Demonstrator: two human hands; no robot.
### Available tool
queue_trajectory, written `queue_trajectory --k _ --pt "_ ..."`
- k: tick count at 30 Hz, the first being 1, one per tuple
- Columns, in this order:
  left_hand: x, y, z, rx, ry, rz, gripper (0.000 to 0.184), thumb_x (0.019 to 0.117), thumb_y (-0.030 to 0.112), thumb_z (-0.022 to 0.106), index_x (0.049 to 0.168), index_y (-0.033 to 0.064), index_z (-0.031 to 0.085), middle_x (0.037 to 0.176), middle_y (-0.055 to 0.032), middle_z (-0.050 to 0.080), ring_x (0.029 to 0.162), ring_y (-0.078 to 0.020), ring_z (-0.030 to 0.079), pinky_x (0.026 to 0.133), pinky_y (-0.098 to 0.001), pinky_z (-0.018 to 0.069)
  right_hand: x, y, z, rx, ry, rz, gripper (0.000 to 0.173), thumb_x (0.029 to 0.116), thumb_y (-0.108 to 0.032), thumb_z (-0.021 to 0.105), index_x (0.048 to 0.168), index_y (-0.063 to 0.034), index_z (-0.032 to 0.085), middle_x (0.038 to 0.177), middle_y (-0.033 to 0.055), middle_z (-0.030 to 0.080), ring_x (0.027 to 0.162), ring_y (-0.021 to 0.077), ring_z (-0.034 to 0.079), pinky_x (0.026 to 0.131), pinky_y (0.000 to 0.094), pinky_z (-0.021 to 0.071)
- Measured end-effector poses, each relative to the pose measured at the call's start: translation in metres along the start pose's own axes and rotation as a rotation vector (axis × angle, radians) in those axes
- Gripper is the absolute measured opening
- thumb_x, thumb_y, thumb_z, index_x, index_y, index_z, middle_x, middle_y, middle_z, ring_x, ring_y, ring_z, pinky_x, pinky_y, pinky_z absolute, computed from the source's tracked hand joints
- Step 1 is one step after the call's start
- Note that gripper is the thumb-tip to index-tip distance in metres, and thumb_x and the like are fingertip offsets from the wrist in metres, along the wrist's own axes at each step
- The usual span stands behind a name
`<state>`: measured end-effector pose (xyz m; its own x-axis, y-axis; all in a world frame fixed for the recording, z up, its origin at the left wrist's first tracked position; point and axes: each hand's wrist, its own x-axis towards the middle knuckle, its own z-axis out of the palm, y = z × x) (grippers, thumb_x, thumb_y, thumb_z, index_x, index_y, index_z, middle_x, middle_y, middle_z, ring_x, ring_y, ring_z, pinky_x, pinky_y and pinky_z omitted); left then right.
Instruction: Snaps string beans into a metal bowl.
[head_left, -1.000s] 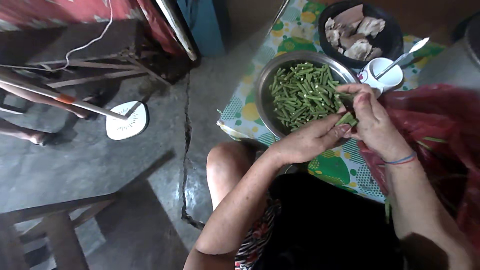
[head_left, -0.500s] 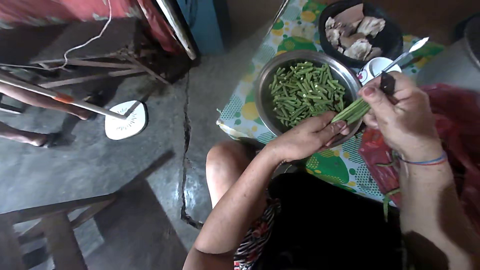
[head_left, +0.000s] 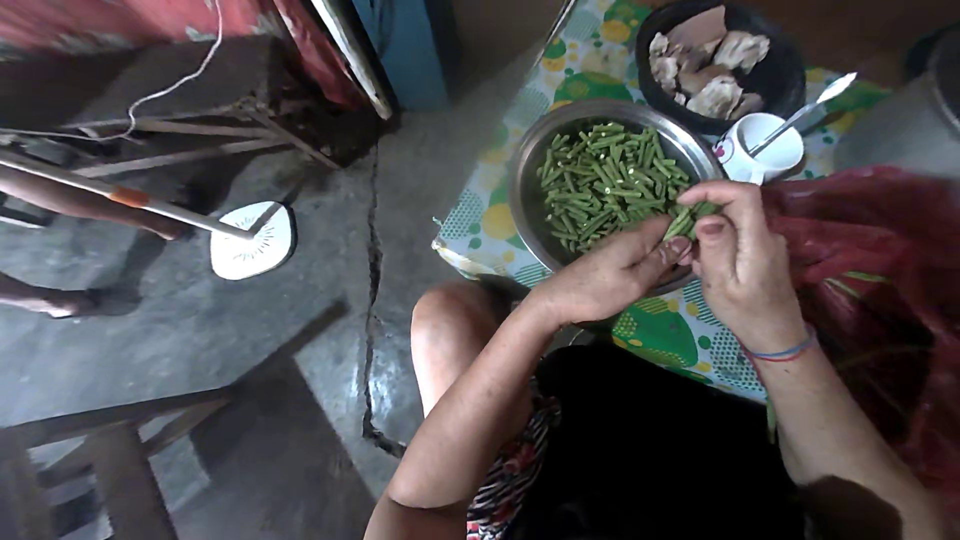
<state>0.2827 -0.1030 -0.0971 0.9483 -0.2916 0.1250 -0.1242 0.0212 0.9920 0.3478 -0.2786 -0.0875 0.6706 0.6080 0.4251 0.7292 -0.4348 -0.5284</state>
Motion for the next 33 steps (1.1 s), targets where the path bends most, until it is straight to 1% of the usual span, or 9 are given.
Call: queue_trajectory --k 7,13,16,18,22,25,28,30,33 --pt "0.001 0.001 0.000 0.205 -0.012 0.060 0.023 0.1089 0.014 0.040 0.110 -0.0008 0.058 0.085 -0.0038 0.055 0.073 -0.0064 0.052 0.067 -0.0231 0.0464 0.017 0.010 -0.001 0.213 -0.165 0.270 0.043 0.1106 -0.044 0.031 0.120 -0.0076 0.052 0.083 -0.0012 0.053 0.056 0.0005 0.049 0.048 0.0197 0.0453" --pt "0.002 -0.001 -0.002 0.166 0.012 -0.013 0.024 0.1104 0.017 0.039 0.108 0.0003 0.057 0.079 -0.0019 0.051 0.066 -0.0059 0.048 0.061 -0.0214 0.0427 0.023 0.010 -0.014 0.306 -0.235 0.282 0.054 0.1062 -0.056 0.037 0.144 -0.0170 0.045 0.077 -0.0059 0.054 0.047 -0.0015 0.043 0.041 0.0167 0.0397" --pt "0.003 -0.001 -0.001 0.149 0.016 -0.027 0.024 0.1099 0.015 0.040 0.109 0.0001 0.058 0.079 -0.0017 0.051 0.066 -0.0057 0.048 0.061 -0.0210 0.0427 0.021 0.004 -0.015 0.324 -0.245 0.178 0.023 0.1040 -0.028 0.057 0.119 -0.0112 0.058 0.082 -0.0071 0.058 0.054 -0.0047 0.047 0.048 0.0121 0.0427" --pt "0.003 -0.002 0.000 0.125 0.011 -0.046 0.025 0.1101 0.016 0.040 0.112 -0.0005 0.058 0.078 -0.0016 0.052 0.066 -0.0056 0.050 0.061 -0.0208 0.0439 0.021 0.003 -0.015 0.345 -0.220 0.183 0.012 0.1015 -0.023 0.062 0.106 -0.0125 0.060 0.077 -0.0097 0.057 0.052 -0.0066 0.046 0.047 0.0098 0.0412" --pt "0.000 0.000 -0.005 0.137 -0.018 -0.075 0.030 0.1111 0.019 0.038 0.118 -0.0018 0.058 0.076 -0.0010 0.055 0.064 -0.0048 0.052 0.061 -0.0197 0.0469 0.026 0.008 -0.026 0.375 -0.123 0.288 0.012 0.1012 -0.029 0.063 0.105 -0.0182 0.059 0.069 -0.0123 0.053 0.045 -0.0043 0.041 0.042 0.0130 0.0381" --pt "0.000 0.001 -0.003 0.204 0.002 -0.050 0.026 0.1108 0.019 0.039 0.108 0.0014 0.059 0.075 -0.0013 0.048 0.064 -0.0076 0.047 0.060 -0.0234 0.0426 0.031 0.010 -0.033 0.373 -0.076 0.334 0.010 0.1007 -0.028 0.062 0.104 -0.0204 0.059 0.066 -0.0128 0.051 0.043 -0.0041 0.039 0.040 0.0131 0.0366" --pt "0.002 0.002 -0.002 0.162 0.023 -0.073 0.027 0.1114 0.018 0.037 0.105 0.0017 0.057 0.073 -0.0012 0.046 0.061 -0.0072 0.044 0.057 -0.0221 0.0404 0.027 0.014 -0.033 0.313 -0.047 0.272 0.027 0.1032 -0.038 0.057 0.123 -0.0190 0.057 0.075 -0.0095 0.052 0.047 -0.0026 0.041 0.042 0.0142 0.0386" --pt "0.001 0.002 -0.003 0.035 0.044 -0.114 0.028 0.1117 0.018 0.036 0.106 0.0014 0.058 0.070 0.0010 0.043 0.057 -0.0046 0.041 0.053 -0.0188 0.0374 0.023 0.014 -0.031 0.254 -0.032 0.178 0.049 0.1067 -0.051 0.042 0.141 -0.0156 0.047 0.077 -0.0074 0.052 0.050 -0.0005 0.043 0.043 0.0165 0.0387" --pt "-0.001 0.003 -0.005 -0.242 0.042 -0.156 0.028 0.1119 0.017 0.034 0.106 0.0035 0.057 0.066 0.0053 0.043 0.053 -0.0005 0.038 0.049 -0.0145 0.0334 0.011 0.006 -0.024 0.207 -0.070 0.033 0.064 0.1083 -0.058 0.024 0.149 -0.0133 0.044 0.077 -0.0058 0.056 0.056 0.0005 0.047 0.047 0.0180 0.0407"
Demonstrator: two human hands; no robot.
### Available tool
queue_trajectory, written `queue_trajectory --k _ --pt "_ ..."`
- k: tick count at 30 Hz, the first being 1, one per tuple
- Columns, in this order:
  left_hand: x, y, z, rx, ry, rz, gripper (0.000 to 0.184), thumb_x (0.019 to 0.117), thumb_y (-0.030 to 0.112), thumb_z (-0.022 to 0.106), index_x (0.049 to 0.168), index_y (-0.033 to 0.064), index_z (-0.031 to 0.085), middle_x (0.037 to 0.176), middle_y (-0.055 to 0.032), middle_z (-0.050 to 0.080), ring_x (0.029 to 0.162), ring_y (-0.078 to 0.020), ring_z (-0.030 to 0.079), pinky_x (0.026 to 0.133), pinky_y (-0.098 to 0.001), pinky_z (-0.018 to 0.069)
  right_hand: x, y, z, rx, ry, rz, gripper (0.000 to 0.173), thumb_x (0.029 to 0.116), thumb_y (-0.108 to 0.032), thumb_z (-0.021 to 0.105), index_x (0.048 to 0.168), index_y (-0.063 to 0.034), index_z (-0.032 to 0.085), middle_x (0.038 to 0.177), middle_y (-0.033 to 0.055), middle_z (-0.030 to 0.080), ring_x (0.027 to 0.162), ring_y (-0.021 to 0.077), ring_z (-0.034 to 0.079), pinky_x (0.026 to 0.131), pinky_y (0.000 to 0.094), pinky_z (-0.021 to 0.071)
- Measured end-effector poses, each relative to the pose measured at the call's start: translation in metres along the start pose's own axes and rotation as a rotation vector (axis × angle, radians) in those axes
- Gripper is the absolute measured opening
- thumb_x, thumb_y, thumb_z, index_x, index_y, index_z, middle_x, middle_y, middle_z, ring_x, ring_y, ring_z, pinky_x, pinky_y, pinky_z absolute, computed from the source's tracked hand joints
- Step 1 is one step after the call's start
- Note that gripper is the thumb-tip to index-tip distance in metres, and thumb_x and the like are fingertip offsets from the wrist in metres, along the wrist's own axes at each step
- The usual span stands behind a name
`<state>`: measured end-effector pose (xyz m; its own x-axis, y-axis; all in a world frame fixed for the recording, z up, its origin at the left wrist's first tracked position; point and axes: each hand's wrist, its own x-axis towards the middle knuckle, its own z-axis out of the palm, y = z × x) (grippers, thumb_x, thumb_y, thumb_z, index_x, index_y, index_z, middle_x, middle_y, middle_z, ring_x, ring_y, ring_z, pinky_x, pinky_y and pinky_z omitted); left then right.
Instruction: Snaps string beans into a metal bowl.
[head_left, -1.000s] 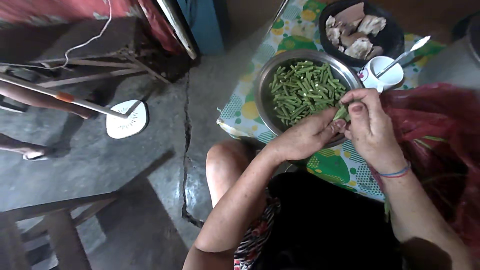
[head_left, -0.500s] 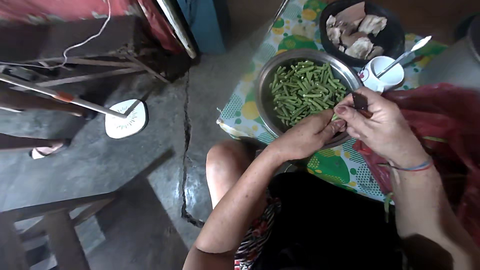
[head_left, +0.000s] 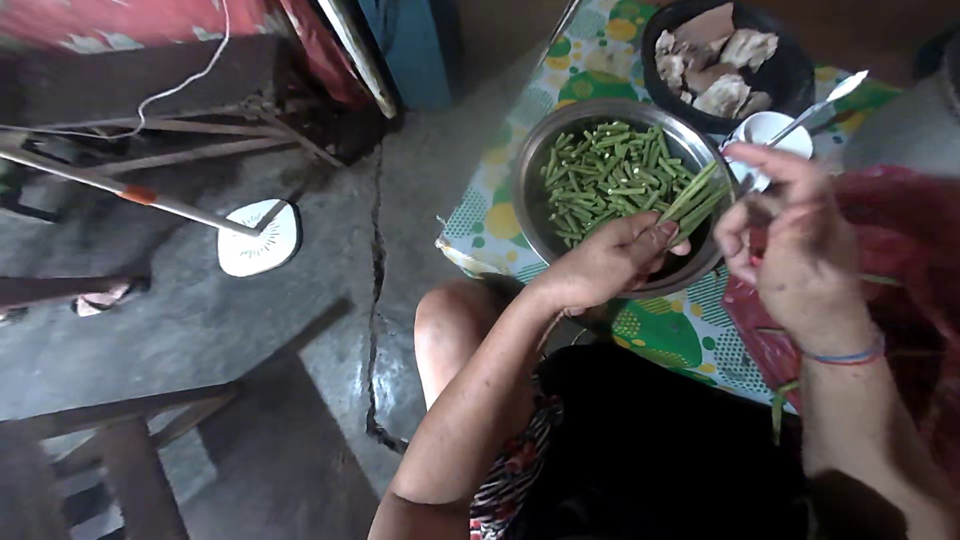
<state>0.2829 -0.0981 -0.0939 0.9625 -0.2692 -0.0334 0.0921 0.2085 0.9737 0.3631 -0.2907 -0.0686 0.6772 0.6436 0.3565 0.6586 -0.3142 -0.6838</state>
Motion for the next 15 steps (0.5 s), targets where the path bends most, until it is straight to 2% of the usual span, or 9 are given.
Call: queue_trajectory --k 1,3,4,7,10,13,15 --pt "0.000 0.000 0.000 -0.077 -0.024 0.006 0.028 0.1118 0.018 0.033 0.104 0.0045 0.056 0.065 0.0061 0.043 0.052 0.0004 0.038 0.048 -0.0136 0.0333 -0.004 0.001 0.004 -0.026 -0.015 -0.032 0.063 0.1091 -0.056 0.024 0.151 -0.0139 0.047 0.081 -0.0035 0.061 0.058 0.0008 0.050 0.049 0.0189 0.0426" --pt "0.001 -0.001 0.001 -0.185 -0.086 0.035 0.026 0.1111 0.017 0.032 0.099 0.0067 0.053 0.061 0.0072 0.041 0.050 0.0015 0.037 0.047 -0.0122 0.0322 -0.007 0.004 0.009 -0.049 -0.028 -0.072 0.058 0.1108 -0.050 0.027 0.150 -0.0135 0.050 0.102 0.0011 0.070 0.068 -0.0013 0.058 0.057 0.0180 0.0497" --pt "0.001 -0.003 0.002 -0.194 -0.102 0.054 0.026 0.1107 0.016 0.031 0.098 0.0070 0.053 0.061 0.0075 0.041 0.050 0.0018 0.037 0.047 -0.0120 0.0317 -0.007 0.005 0.012 -0.057 -0.013 -0.084 0.057 0.1112 -0.048 0.027 0.146 -0.0117 0.053 0.102 0.0020 0.070 0.068 -0.0020 0.058 0.057 0.0173 0.0497" --pt "0.000 -0.003 0.002 -0.071 -0.108 0.116 0.024 0.1100 0.013 0.032 0.102 0.0049 0.053 0.064 0.0076 0.042 0.053 0.0023 0.039 0.050 -0.0118 0.0333 -0.007 0.004 0.019 -0.058 0.037 -0.100 0.053 0.1114 -0.047 0.027 0.131 -0.0080 0.059 0.086 -0.0025 0.063 0.065 -0.0050 0.053 0.056 0.0137 0.0458" --pt "-0.001 -0.001 0.003 0.173 -0.074 0.176 0.023 0.1097 0.013 0.038 0.106 0.0005 0.057 0.071 0.0039 0.045 0.059 -0.0003 0.042 0.054 -0.0148 0.0371 -0.006 0.003 0.024 -0.031 0.055 -0.038 0.045 0.1121 -0.042 0.030 0.118 -0.0061 0.057 0.078 -0.0071 0.059 0.061 -0.0088 0.052 0.054 0.0106 0.0454" --pt "0.001 -0.003 0.002 0.314 -0.053 0.214 0.023 0.1091 0.013 0.040 0.106 -0.0012 0.058 0.072 0.0018 0.046 0.061 -0.0023 0.045 0.056 -0.0172 0.0393 -0.002 0.000 0.024 0.052 -0.007 0.128 0.046 0.1116 -0.045 0.028 0.115 -0.0082 0.055 0.073 -0.0097 0.055 0.054 -0.0081 0.049 0.049 0.0109 0.0435" --pt "0.001 -0.003 0.001 0.362 -0.045 0.232 0.023 0.1090 0.013 0.041 0.106 -0.0016 0.059 0.073 0.0000 0.049 0.063 -0.0038 0.047 0.058 -0.0189 0.0411 0.004 -0.002 0.023 0.111 -0.036 0.212 0.046 0.1116 -0.045 0.026 0.114 -0.0094 0.055 0.074 -0.0081 0.054 0.052 -0.0053 0.047 0.046 0.0126 0.0430"
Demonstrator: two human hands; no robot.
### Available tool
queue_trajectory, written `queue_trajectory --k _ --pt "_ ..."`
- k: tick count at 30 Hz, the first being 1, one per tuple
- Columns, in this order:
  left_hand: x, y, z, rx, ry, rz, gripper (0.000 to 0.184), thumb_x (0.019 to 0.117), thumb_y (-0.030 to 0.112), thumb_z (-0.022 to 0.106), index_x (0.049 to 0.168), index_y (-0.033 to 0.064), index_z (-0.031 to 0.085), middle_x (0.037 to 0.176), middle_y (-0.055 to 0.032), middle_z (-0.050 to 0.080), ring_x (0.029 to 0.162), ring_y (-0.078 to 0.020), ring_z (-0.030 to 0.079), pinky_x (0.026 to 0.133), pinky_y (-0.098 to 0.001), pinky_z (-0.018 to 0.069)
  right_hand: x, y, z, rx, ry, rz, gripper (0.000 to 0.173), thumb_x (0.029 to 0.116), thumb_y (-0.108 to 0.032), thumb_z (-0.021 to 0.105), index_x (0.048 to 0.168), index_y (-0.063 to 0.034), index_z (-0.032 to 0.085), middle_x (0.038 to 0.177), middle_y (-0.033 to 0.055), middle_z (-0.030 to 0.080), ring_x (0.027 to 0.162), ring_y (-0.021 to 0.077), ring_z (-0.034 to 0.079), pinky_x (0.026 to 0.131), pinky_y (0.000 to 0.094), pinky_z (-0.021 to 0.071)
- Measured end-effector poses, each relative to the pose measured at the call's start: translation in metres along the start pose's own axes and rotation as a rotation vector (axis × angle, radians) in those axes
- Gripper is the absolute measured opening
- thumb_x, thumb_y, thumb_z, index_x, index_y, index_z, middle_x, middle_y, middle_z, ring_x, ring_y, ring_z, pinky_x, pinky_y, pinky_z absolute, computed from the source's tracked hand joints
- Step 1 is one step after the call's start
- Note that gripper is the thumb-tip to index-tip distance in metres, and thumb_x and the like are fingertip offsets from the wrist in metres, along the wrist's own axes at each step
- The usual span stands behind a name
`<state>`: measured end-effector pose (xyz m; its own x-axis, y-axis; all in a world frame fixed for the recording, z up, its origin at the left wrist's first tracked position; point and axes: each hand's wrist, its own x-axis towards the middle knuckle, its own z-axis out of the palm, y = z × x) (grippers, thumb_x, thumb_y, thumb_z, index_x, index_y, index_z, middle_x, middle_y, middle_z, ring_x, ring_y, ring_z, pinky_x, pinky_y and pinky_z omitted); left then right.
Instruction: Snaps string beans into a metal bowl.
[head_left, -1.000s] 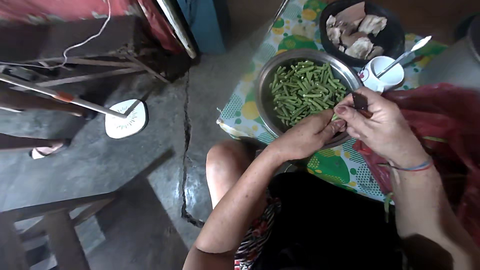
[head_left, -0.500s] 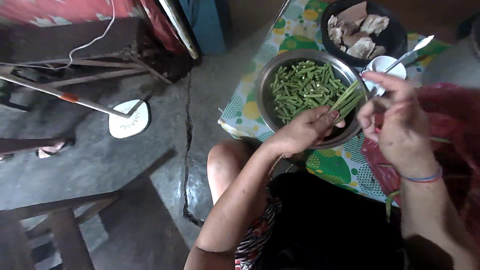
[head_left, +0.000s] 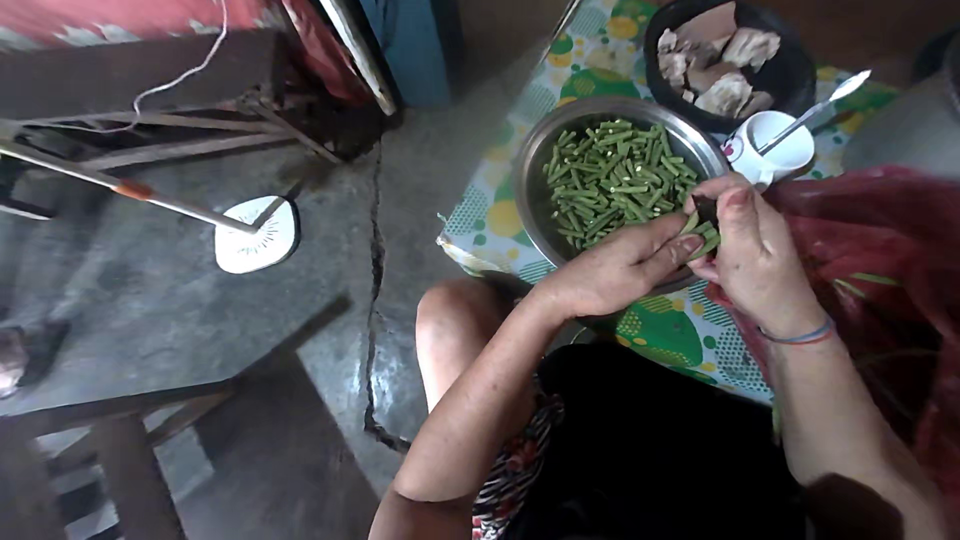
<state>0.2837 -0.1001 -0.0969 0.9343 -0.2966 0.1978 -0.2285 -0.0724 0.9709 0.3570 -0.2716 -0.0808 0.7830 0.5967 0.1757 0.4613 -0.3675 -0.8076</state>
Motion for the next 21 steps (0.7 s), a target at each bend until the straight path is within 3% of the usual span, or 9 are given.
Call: queue_trajectory --k 4,8,9,11,13,15,18,21 --pt "-0.001 0.003 0.000 0.002 -0.015 0.023 0.025 0.1090 0.014 0.041 0.107 -0.0010 0.061 0.081 -0.0006 0.055 0.069 -0.0029 0.051 0.064 -0.0195 0.0448 0.016 0.005 -0.007 -0.039 -0.034 0.054 0.053 0.1097 -0.052 0.027 0.121 -0.0076 0.054 0.083 -0.0017 0.058 0.060 0.0018 0.057 0.051 0.0214 0.0508" --pt "-0.001 0.000 -0.001 -0.017 0.061 -0.076 0.027 0.1108 0.018 0.039 0.104 -0.0001 0.057 0.070 -0.0008 0.045 0.057 -0.0062 0.044 0.053 -0.0210 0.0397 0.017 0.000 -0.017 -0.002 -0.122 0.040 0.054 0.1073 -0.055 0.033 0.145 -0.0191 0.047 0.082 -0.0035 0.058 0.047 0.0008 0.047 0.039 0.0178 0.0408" --pt "-0.001 0.001 -0.002 -0.016 0.071 -0.101 0.026 0.1109 0.018 0.039 0.104 -0.0002 0.057 0.070 -0.0013 0.045 0.057 -0.0067 0.044 0.053 -0.0212 0.0402 0.015 -0.003 -0.017 0.020 -0.142 0.003 0.048 0.1081 -0.049 0.038 0.143 -0.0177 0.048 0.083 -0.0057 0.057 0.049 -0.0010 0.046 0.041 0.0151 0.0396" --pt "0.000 0.001 -0.002 -0.016 0.064 -0.130 0.025 0.1107 0.017 0.040 0.105 0.0001 0.057 0.071 -0.0012 0.046 0.059 -0.0066 0.045 0.056 -0.0212 0.0410 0.010 -0.006 -0.014 0.030 -0.120 -0.060 0.025 0.1056 -0.030 0.054 0.123 -0.0131 0.060 0.083 -0.0084 0.060 0.054 -0.0048 0.048 0.046 0.0113 0.0413" --pt "0.001 0.001 0.000 -0.045 0.046 -0.135 0.024 0.1105 0.017 0.040 0.107 0.0002 0.058 0.071 0.0002 0.046 0.061 -0.0052 0.046 0.057 -0.0201 0.0417 0.008 -0.008 -0.010 0.012 -0.076 -0.054 0.012 0.1028 -0.024 0.061 0.107 -0.0128 0.061 0.081 -0.0101 0.060 0.057 -0.0078 0.051 0.050 0.0085 0.0447" --pt "0.000 0.000 -0.001 -0.116 0.019 -0.143 0.025 0.1107 0.018 0.039 0.109 0.0006 0.057 0.072 0.0016 0.048 0.062 -0.0033 0.047 0.057 -0.0179 0.0415 0.008 -0.009 -0.011 0.011 -0.030 -0.026 0.011 0.1019 -0.024 0.062 0.104 -0.0136 0.060 0.079 -0.0108 0.059 0.056 -0.0079 0.052 0.050 0.0088 0.0460" --pt "-0.003 0.003 -0.005 -0.254 -0.032 -0.202 0.028 0.1121 0.020 0.035 0.110 0.0019 0.057 0.072 0.0035 0.049 0.060 -0.0013 0.048 0.056 -0.0149 0.0424 0.011 -0.010 -0.019 0.007 0.041 -0.001 0.012 0.1023 -0.029 0.060 0.104 -0.0175 0.058 0.071 -0.0126 0.053 0.046 -0.0057 0.041 0.042 0.0119 0.0379" --pt "-0.001 0.004 -0.004 -0.331 -0.071 -0.199 0.028 0.1119 0.019 0.032 0.106 0.0042 0.055 0.072 0.0047 0.047 0.061 -0.0010 0.047 0.058 -0.0146 0.0423 0.013 -0.011 -0.024 0.023 0.072 -0.016 0.010 0.1024 -0.029 0.060 0.102 -0.0189 0.058 0.069 -0.0137 0.052 0.045 -0.0064 0.040 0.041 0.0108 0.0366"
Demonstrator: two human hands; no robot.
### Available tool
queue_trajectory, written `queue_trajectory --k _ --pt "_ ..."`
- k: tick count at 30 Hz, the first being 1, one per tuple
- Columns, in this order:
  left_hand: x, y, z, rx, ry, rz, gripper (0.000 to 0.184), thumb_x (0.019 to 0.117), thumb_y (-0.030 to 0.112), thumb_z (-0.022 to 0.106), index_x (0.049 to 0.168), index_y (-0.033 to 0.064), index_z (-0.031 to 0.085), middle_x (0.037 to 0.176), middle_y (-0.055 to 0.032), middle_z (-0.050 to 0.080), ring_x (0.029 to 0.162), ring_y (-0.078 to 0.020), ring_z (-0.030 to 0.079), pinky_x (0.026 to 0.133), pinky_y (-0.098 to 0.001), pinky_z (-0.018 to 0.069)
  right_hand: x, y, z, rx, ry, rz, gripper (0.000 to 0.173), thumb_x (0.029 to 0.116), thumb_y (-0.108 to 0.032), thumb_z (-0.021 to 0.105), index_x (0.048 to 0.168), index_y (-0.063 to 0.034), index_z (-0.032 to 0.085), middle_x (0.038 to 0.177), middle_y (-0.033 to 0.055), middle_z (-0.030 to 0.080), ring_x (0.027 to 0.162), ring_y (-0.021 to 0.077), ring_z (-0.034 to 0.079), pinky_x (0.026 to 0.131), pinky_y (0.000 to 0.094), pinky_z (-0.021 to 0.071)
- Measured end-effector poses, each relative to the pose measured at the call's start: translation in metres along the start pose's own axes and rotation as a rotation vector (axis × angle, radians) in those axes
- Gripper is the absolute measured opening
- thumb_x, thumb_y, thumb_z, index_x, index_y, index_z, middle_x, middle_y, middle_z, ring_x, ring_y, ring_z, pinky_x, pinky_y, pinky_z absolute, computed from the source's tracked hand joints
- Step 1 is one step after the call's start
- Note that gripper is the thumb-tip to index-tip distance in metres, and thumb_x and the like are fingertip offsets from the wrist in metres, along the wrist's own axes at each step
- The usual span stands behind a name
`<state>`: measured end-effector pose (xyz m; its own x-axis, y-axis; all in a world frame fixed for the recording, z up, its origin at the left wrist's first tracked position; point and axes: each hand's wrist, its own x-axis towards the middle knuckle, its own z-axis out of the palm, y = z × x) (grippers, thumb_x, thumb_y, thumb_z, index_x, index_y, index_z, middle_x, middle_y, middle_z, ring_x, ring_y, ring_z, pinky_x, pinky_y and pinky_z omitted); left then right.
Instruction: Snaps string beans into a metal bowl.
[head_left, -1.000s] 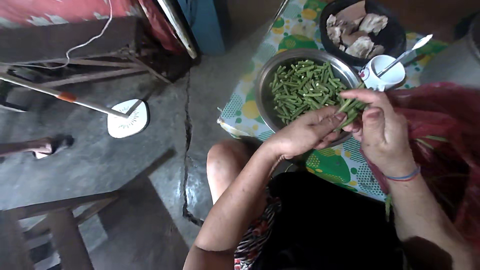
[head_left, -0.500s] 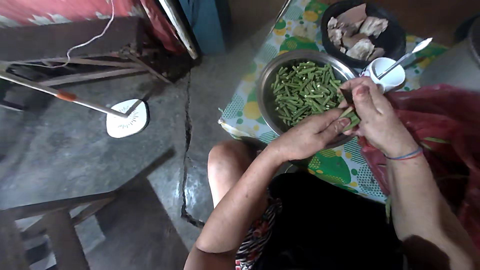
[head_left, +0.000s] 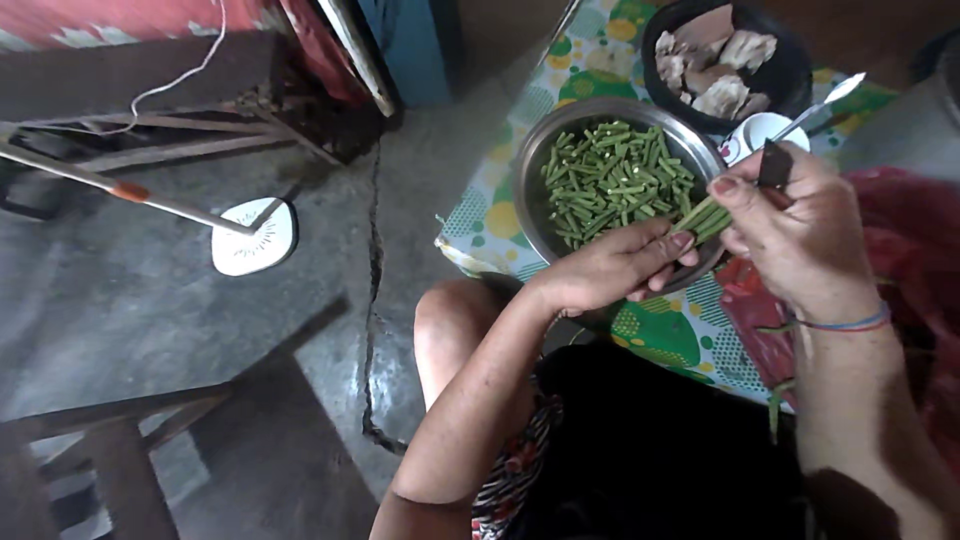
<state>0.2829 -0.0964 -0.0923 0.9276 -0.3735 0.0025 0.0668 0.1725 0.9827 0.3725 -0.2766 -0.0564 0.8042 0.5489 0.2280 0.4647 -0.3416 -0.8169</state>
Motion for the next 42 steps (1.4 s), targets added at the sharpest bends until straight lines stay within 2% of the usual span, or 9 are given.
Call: queue_trajectory --k 6,10,16,22,24,28,35,40,42 --pt "0.001 -0.002 0.003 0.105 0.093 0.018 0.027 0.1118 0.018 0.033 0.106 0.0030 0.056 0.072 0.0030 0.045 0.060 -0.0029 0.044 0.055 -0.0170 0.0390 0.003 0.010 0.001 -0.057 0.053 -0.016 0.018 0.1034 -0.033 0.059 0.111 -0.0166 0.058 0.077 -0.0106 0.054 0.048 -0.0048 0.042 0.043 0.0127 0.0383" --pt "0.003 -0.002 0.004 0.124 0.188 -0.020 0.030 0.1123 0.021 0.033 0.102 0.0039 0.055 0.068 0.0022 0.041 0.054 -0.0047 0.039 0.050 -0.0184 0.0352 -0.008 0.008 -0.001 -0.152 0.044 -0.125 0.055 0.1080 -0.055 0.032 0.141 -0.0134 0.044 0.084 -0.0057 0.056 0.055 -0.0007 0.046 0.046 0.0169 0.0396" --pt "0.003 -0.004 0.005 -0.018 0.235 0.009 0.029 0.1122 0.020 0.030 0.101 0.0060 0.053 0.063 0.0036 0.038 0.050 -0.0037 0.035 0.046 -0.0168 0.0306 -0.026 0.011 0.001 -0.268 0.188 -0.177 0.055 0.1126 -0.041 0.024 0.153 -0.0081 0.044 0.084 0.0024 0.060 0.061 0.0046 0.051 0.054 0.0232 0.0467" --pt "0.004 -0.002 0.007 -0.080 0.181 0.021 0.030 0.1118 0.020 0.028 0.100 0.0074 0.052 0.066 0.0045 0.042 0.052 -0.0026 0.039 0.049 -0.0159 0.0347 -0.026 0.007 0.010 -0.195 0.032 -0.280 0.056 0.1112 -0.048 0.028 0.148 -0.0118 0.050 0.078 -0.0017 0.058 0.058 0.0011 0.048 0.051 0.0198 0.0429" --pt "0.004 -0.003 0.008 -0.070 0.118 0.069 0.028 0.1112 0.018 0.028 0.101 0.0067 0.051 0.068 0.0045 0.043 0.055 -0.0021 0.041 0.052 -0.0161 0.0371 -0.024 0.010 0.016 -0.216 -0.002 -0.290 0.054 0.1116 -0.045 0.029 0.147 -0.0121 0.054 0.089 0.0007 0.065 0.062 -0.0018 0.051 0.055 0.0167 0.0453" --pt "0.001 -0.004 0.006 0.085 0.103 0.141 0.026 0.1100 0.015 0.033 0.106 0.0029 0.055 0.073 0.0034 0.046 0.059 -0.0015 0.043 0.054 -0.0161 0.0379 -0.022 0.014 0.026 -0.202 0.049 -0.288 0.047 0.1128 -0.038 0.030 0.126 -0.0038 0.061 0.090 0.0004 0.064 0.065 -0.0054 0.053 0.058 0.0133 0.0464" --pt "0.003 -0.005 0.005 0.425 0.092 0.234 0.026 0.1080 0.012 0.040 0.111 -0.0042 0.060 0.089 -0.0081 0.060 0.080 -0.0112 0.057 0.073 -0.0284 0.0504 -0.007 0.013 0.017 -0.020 -0.125 0.062 0.049 0.1100 -0.050 0.026 0.112 -0.0120 0.056 0.080 -0.0071 0.053 0.054 -0.0041 0.048 0.046 0.0141 0.0426" --pt "0.005 -0.005 0.004 0.429 0.149 0.200 0.026 0.1101 0.016 0.039 0.111 -0.0016 0.058 0.085 -0.0059 0.057 0.074 -0.0103 0.055 0.068 -0.0273 0.0494 0.002 0.013 0.010 0.032 -0.200 0.134 0.052 0.1071 -0.056 0.033 0.140 -0.0200 0.050 0.079 -0.0040 0.055 0.045 0.0000 0.042 0.038 0.0170 0.0374" --pt "0.005 -0.008 0.004 0.446 0.191 0.169 0.025 0.1101 0.016 0.040 0.111 -0.0015 0.058 0.085 -0.0072 0.058 0.075 -0.0121 0.057 0.069 -0.0292 0.0509 -0.001 0.010 0.008 0.075 -0.230 0.085 0.042 0.1066 -0.046 0.045 0.139 -0.0195 0.052 0.086 -0.0068 0.056 0.048 -0.0020 0.041 0.042 0.0139 0.0375"
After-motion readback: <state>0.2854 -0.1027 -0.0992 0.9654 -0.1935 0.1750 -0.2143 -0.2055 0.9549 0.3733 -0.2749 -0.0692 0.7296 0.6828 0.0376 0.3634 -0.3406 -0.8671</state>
